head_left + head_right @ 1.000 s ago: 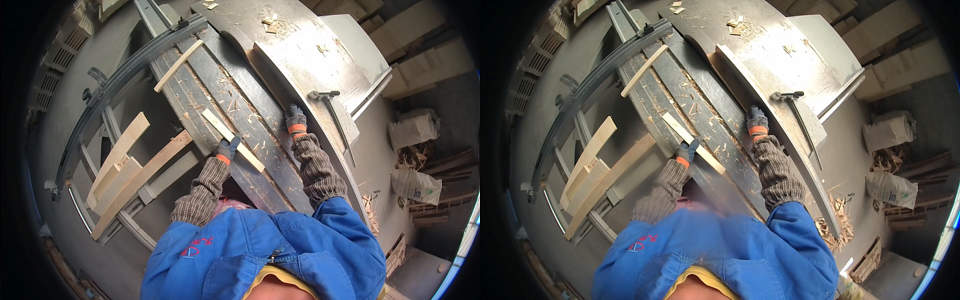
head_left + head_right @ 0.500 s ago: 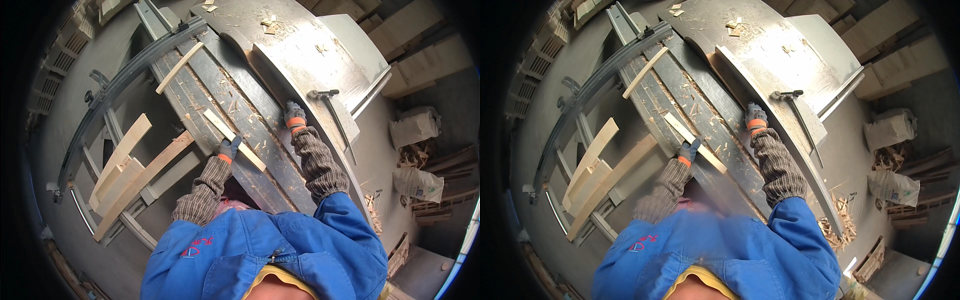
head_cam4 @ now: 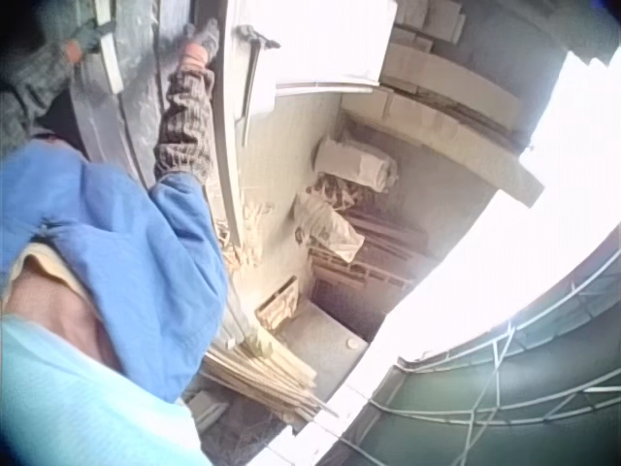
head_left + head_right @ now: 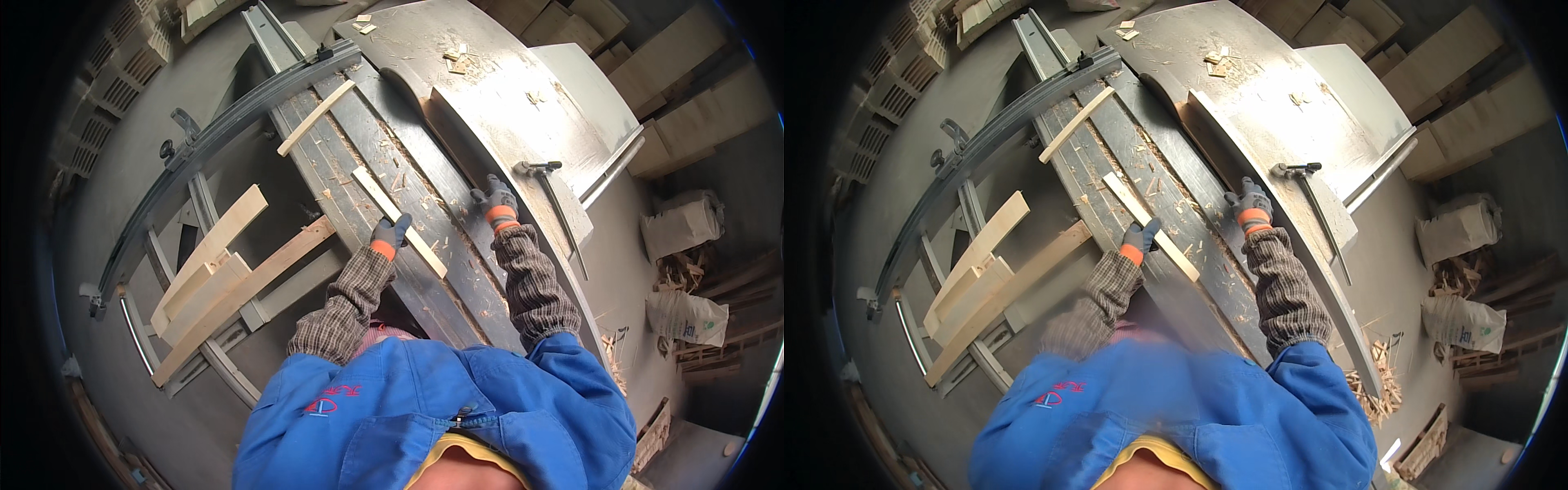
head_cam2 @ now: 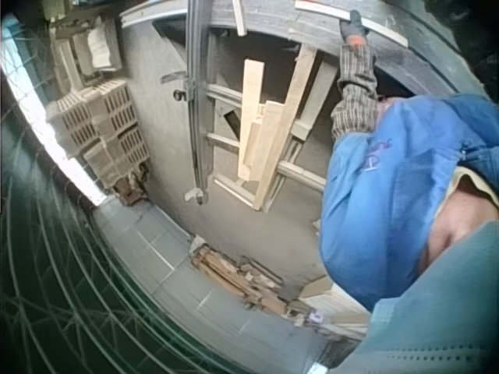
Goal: The person repeatedly picks up wooden planks from a pile, places them on a table saw, and cuts them into smaller pieces using a push stick. The cut pieces are then set aside on the table or floor.
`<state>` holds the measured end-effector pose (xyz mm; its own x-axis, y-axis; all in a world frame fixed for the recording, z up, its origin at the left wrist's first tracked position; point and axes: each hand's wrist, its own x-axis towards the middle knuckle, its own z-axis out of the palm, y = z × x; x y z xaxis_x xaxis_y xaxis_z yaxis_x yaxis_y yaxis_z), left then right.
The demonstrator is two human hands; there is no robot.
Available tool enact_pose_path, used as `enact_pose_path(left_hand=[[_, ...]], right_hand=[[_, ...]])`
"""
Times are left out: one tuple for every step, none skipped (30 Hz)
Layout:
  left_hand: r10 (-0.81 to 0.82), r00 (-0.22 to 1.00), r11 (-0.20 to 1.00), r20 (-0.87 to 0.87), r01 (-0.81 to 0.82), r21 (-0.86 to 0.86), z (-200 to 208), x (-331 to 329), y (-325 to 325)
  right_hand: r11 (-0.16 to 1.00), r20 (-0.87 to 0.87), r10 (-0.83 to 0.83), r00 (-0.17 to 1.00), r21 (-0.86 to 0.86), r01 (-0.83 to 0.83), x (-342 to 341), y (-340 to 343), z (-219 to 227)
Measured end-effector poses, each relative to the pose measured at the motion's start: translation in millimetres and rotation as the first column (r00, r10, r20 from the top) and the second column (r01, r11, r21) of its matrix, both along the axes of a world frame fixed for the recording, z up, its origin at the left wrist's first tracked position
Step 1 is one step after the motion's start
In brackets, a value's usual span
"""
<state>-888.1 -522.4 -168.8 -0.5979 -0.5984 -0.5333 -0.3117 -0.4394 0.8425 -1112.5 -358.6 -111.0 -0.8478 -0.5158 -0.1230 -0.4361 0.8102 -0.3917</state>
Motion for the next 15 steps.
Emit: enact_pose_path(left_hand=[[-0.016,1.0,1.0,0.017,0.016,0.002,14.8,-2.5,-3.1],[0.011,0.999,0.998,-0.051,-0.009,0.055,31.1,-9.4,-1.8],[0.04,0.992,0.996,-0.123,-0.03,0.084,36.5,-13.1,-2.5],[0.019,0.996,0.996,-0.086,-0.011,0.089,51.8,-21.7,-0.1],[-0.005,0.999,0.995,-0.047,0.01,0.094,71.1,-28.1,2.9],[-0.036,0.996,0.997,-0.08,0.042,0.071,80.4,-32.9,9.0],[-0.091,0.974,0.984,-0.205,0.119,0.13,78.6,-36.1,10.9],[-0.189,0.958,0.967,-0.217,0.22,0.127,80.7,-37.2,13.4],[-0.284,0.932,0.941,-0.227,0.316,0.122,82.0,-40.3,14.1],[-0.431,0.89,0.898,-0.151,0.439,0.021,79.6,-41.6,8.1],[-0.557,0.828,0.83,-0.062,0.553,-0.072,77.2,-40.8,-8.3],[-0.65,0.749,0.671,0.126,0.644,-0.367,72.8,-42.7,-38.7],[-0.483,0.874,0.727,0.057,0.436,-0.531,56.6,-42.2,-59.7],[-0.393,0.875,0.604,0.282,0.477,-0.639,73.2,-43.7,-93.0],[-0.119,0.856,0.347,0.503,0.51,-0.787,55.8,-36.3,-138.3]], right_hand=[[0.991,0.059,-0.008,0.998,-0.132,0.016,18.1,5.0,11.6],[0.971,0.073,0.075,0.994,-0.232,-0.057,40.5,11.3,21.2],[0.934,0.085,0.172,0.981,-0.331,-0.135,68.0,12.2,29.7],[0.903,0.377,0.241,0.894,-0.424,-0.065,95.5,16.3,45.3],[0.871,0.622,0.318,0.716,-0.489,0.038,120.7,17.9,56.8],[0.805,0.56,0.413,0.718,-0.593,0.0,137.7,18.0,54.7],[0.726,0.487,0.498,0.718,-0.687,-0.038,150.2,20.8,53.5],[0.795,0.751,0.409,0.518,-0.572,0.203,159.6,27.1,61.7],[0.765,0.739,0.337,0.583,-0.576,0.288,169.7,27.6,67.7],[0.74,0.748,0.32,0.581,-0.58,0.339,170.0,34.7,70.5],[0.713,0.754,0.309,0.579,-0.587,0.383,167.1,42.3,75.3],[0.684,0.794,0.267,0.546,-0.556,0.473,165.9,50.9,85.2],[0.631,0.76,0.225,0.61,-0.591,0.503,165.8,61.6,79.2],[0.668,0.796,0.177,0.579,-0.529,0.524,161.5,79.7,80.7],[0.712,0.828,0.144,0.542,-0.467,0.525,159.4,94.8,88.2]])
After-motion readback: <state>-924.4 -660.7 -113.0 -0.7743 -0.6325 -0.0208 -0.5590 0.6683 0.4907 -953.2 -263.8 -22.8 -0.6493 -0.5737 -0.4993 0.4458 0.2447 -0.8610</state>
